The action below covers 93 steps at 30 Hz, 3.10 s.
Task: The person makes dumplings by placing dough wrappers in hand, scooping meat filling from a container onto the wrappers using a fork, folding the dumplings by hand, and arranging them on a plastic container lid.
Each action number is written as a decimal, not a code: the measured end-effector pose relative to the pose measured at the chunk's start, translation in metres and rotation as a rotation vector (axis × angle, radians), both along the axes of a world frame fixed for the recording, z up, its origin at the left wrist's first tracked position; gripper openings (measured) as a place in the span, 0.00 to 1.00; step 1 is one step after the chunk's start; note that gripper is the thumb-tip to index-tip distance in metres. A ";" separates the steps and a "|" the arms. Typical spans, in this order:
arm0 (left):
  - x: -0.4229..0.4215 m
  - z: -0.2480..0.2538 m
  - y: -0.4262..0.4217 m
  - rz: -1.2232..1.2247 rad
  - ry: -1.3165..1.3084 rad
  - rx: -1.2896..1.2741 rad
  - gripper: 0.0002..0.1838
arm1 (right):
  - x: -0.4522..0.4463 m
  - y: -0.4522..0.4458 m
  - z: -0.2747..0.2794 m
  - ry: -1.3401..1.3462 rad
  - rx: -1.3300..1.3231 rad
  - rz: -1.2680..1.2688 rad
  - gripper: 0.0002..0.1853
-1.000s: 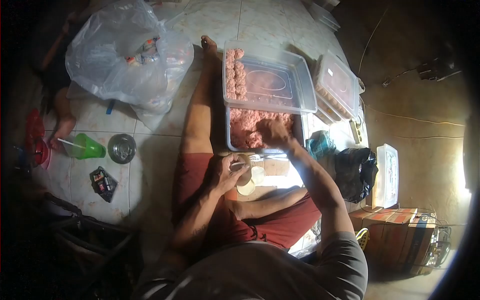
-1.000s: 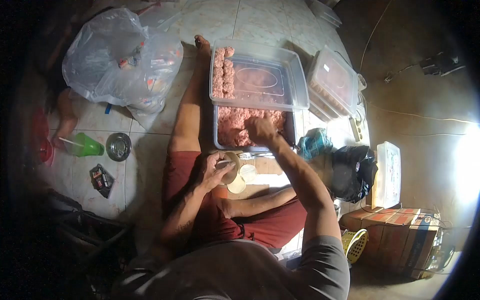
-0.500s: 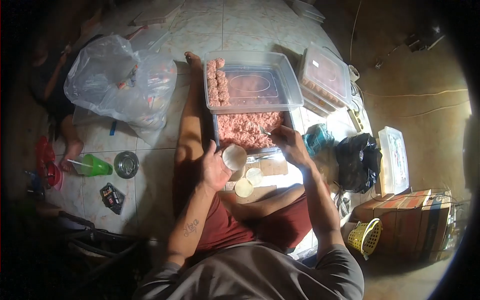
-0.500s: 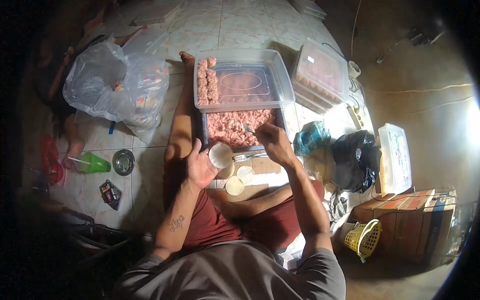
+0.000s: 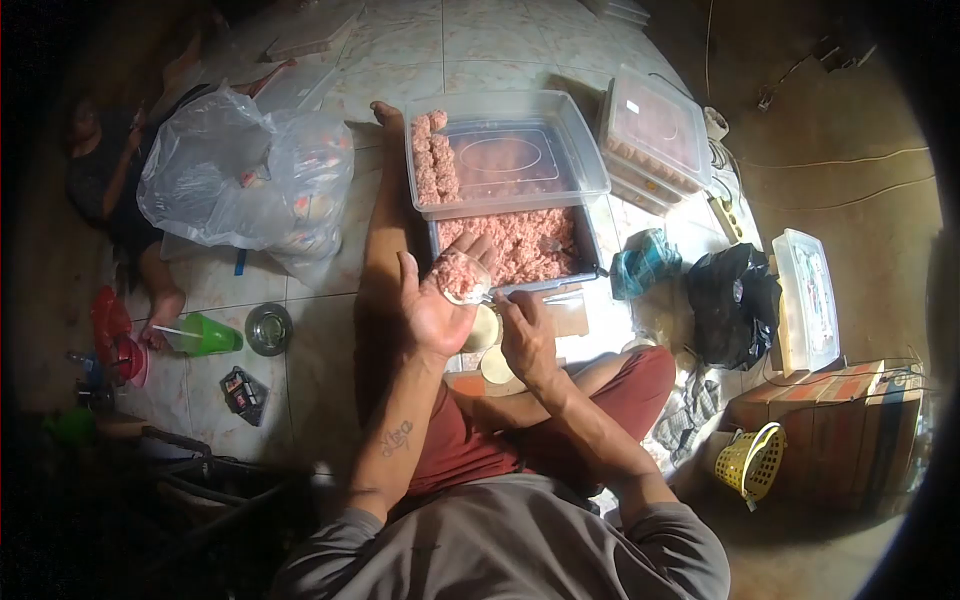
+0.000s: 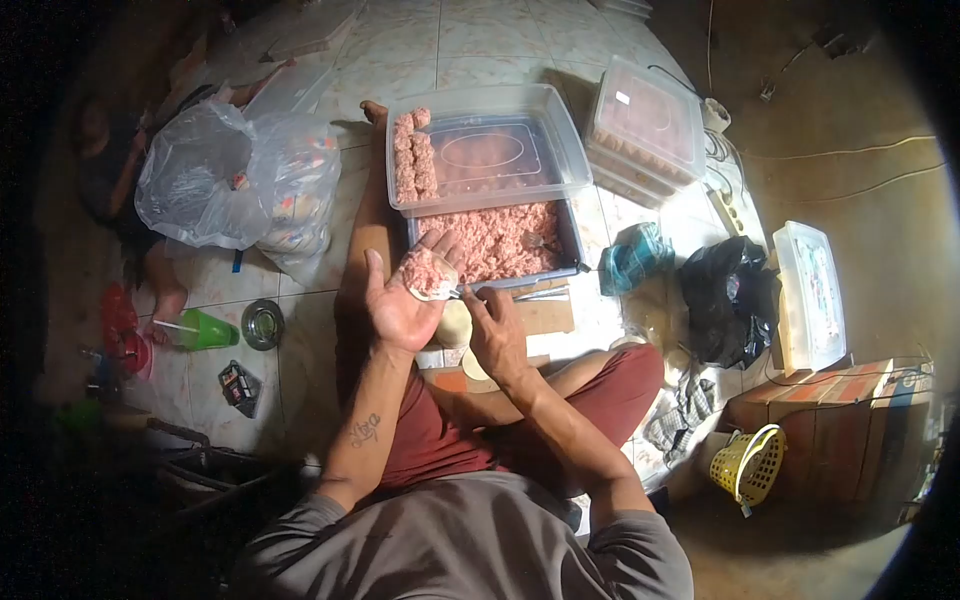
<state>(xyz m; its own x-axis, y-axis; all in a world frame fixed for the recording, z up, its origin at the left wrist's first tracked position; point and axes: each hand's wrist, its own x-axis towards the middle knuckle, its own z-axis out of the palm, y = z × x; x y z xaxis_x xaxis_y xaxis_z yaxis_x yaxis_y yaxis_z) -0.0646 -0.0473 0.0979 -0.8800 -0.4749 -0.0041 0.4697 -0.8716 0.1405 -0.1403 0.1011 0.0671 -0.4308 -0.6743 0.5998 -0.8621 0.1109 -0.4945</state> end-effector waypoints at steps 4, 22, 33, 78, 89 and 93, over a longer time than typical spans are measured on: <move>0.021 -0.022 -0.013 -0.037 -0.058 0.349 0.44 | -0.015 0.022 -0.011 0.169 0.115 0.132 0.27; 0.048 -0.035 -0.014 -0.056 -0.022 0.238 0.19 | -0.009 0.050 0.029 0.046 0.108 0.207 0.18; 0.043 -0.037 0.008 -0.045 -0.033 0.618 0.36 | 0.027 0.043 0.014 -0.885 0.002 0.089 0.08; 0.057 -0.074 0.031 -0.294 -0.483 -0.086 0.38 | -0.136 -0.013 0.083 0.072 0.849 0.176 0.10; 0.043 -0.040 0.005 -0.390 -0.121 0.039 0.54 | -0.063 0.023 0.079 0.127 0.563 0.383 0.18; 0.042 -0.029 0.015 -0.369 -0.074 -0.001 0.52 | -0.039 0.032 0.082 0.070 0.664 0.352 0.17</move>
<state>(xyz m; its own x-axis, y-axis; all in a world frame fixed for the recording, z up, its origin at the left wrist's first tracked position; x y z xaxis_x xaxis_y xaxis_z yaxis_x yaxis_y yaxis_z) -0.0227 -0.0320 0.0686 -0.9893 -0.1261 -0.0738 0.1127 -0.9801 0.1636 -0.1796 0.1332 0.1490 -0.0986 -0.9944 0.0371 -0.9288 0.0786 -0.3621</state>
